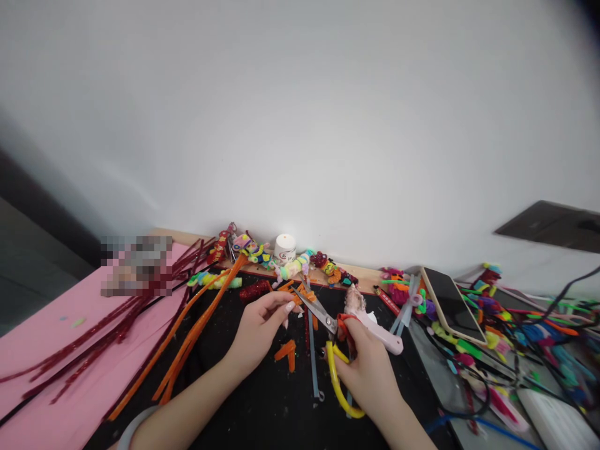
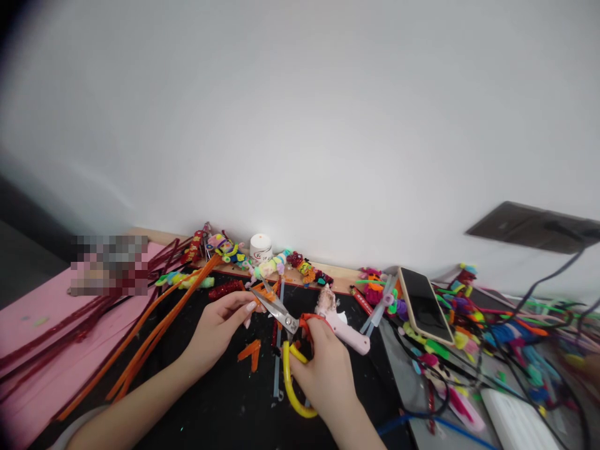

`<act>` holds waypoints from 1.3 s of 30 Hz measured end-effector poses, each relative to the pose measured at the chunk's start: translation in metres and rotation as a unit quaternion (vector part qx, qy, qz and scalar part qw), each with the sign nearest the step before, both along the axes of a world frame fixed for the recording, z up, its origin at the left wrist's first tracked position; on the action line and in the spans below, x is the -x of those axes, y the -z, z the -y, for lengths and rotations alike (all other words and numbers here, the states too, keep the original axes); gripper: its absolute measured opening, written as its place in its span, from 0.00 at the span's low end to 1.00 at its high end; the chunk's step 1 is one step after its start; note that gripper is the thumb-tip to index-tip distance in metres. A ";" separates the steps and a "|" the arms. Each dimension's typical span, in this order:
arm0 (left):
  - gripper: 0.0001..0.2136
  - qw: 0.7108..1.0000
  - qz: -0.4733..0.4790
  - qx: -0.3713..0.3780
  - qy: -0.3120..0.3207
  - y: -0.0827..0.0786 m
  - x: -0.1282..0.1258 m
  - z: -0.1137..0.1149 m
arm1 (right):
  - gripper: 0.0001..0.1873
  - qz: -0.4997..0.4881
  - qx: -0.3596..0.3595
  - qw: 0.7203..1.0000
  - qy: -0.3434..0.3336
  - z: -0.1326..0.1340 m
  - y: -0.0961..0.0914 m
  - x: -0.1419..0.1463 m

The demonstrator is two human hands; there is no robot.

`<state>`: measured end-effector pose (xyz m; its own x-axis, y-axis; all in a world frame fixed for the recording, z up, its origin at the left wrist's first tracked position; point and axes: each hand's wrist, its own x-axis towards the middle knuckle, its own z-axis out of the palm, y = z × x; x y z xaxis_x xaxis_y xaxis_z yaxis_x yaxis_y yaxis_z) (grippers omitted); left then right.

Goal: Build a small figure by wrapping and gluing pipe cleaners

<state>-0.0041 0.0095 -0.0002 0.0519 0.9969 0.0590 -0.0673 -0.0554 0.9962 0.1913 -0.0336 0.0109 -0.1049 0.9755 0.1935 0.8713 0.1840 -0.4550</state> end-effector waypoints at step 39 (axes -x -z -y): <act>0.09 0.914 -0.210 -0.216 -0.273 -0.016 0.043 -0.015 | 0.16 0.028 0.154 0.982 -0.109 0.029 -0.003 0.061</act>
